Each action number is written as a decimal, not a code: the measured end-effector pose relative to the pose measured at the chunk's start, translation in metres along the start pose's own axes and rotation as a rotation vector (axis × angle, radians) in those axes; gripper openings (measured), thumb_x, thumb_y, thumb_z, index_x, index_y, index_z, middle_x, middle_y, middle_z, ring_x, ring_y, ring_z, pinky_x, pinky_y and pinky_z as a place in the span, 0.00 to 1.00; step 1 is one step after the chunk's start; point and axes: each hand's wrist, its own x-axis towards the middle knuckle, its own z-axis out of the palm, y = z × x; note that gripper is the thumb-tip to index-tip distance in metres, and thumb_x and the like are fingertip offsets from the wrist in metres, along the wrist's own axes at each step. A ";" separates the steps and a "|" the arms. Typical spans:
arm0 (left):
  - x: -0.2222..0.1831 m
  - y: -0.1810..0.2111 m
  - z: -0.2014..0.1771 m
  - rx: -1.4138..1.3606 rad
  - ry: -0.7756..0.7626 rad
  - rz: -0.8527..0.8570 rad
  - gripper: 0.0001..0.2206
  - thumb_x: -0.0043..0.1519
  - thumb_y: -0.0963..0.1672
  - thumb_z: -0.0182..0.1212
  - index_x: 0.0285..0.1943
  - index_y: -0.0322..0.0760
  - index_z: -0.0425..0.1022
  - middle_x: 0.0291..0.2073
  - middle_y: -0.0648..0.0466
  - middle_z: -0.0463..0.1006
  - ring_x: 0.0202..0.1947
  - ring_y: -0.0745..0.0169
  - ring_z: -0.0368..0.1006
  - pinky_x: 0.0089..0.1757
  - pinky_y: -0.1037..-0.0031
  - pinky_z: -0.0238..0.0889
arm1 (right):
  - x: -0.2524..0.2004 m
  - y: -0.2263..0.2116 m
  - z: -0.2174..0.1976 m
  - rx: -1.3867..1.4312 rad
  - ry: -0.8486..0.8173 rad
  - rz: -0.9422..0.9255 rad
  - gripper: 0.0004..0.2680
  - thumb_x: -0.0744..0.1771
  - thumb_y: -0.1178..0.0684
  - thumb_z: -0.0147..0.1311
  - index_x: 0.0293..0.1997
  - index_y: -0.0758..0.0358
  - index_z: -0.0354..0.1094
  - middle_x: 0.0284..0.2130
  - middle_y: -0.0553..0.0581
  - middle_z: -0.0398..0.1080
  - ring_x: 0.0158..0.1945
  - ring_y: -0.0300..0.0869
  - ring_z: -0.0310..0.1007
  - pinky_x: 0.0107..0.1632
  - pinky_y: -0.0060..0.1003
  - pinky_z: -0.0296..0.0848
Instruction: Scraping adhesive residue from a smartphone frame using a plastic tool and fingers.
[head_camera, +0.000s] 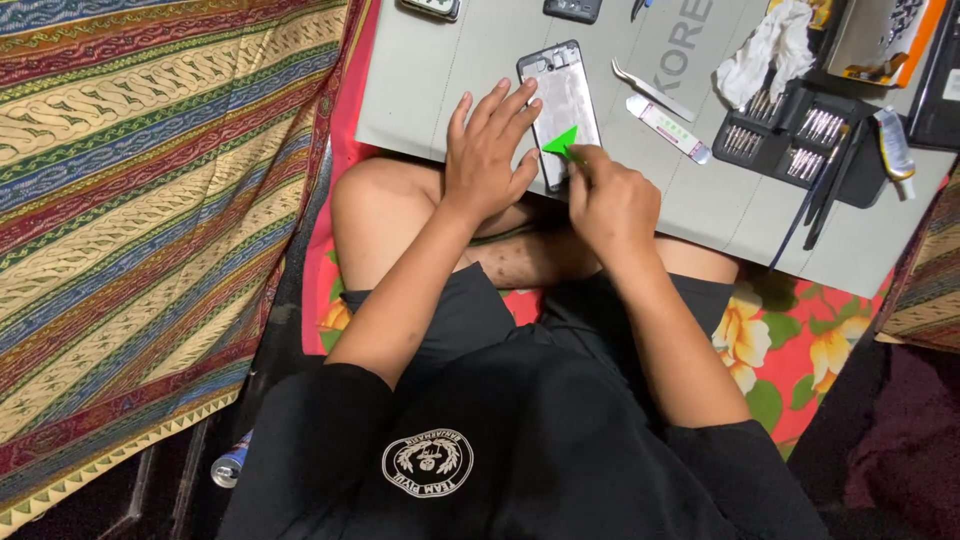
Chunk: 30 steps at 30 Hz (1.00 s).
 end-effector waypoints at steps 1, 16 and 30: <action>-0.001 0.000 0.000 -0.005 -0.003 -0.003 0.24 0.62 0.48 0.59 0.70 0.42 0.71 0.72 0.61 0.63 0.74 0.59 0.54 0.70 0.52 0.35 | -0.001 0.004 0.000 0.087 -0.028 0.037 0.10 0.69 0.53 0.55 0.54 0.61 0.71 0.21 0.62 0.74 0.24 0.58 0.75 0.28 0.48 0.71; 0.002 -0.002 -0.009 -0.075 0.023 0.033 0.26 0.58 0.46 0.65 0.67 0.40 0.72 0.71 0.57 0.66 0.73 0.56 0.58 0.69 0.53 0.38 | -0.027 -0.003 -0.005 -0.162 0.001 -0.066 0.13 0.65 0.54 0.60 0.56 0.51 0.78 0.27 0.55 0.71 0.22 0.50 0.70 0.26 0.42 0.69; 0.001 0.000 -0.009 -0.093 0.009 0.022 0.24 0.60 0.47 0.63 0.68 0.39 0.72 0.71 0.58 0.65 0.73 0.55 0.57 0.69 0.52 0.37 | -0.004 -0.017 -0.005 -0.155 -0.111 -0.013 0.13 0.67 0.54 0.53 0.57 0.53 0.76 0.24 0.61 0.76 0.23 0.56 0.75 0.25 0.48 0.70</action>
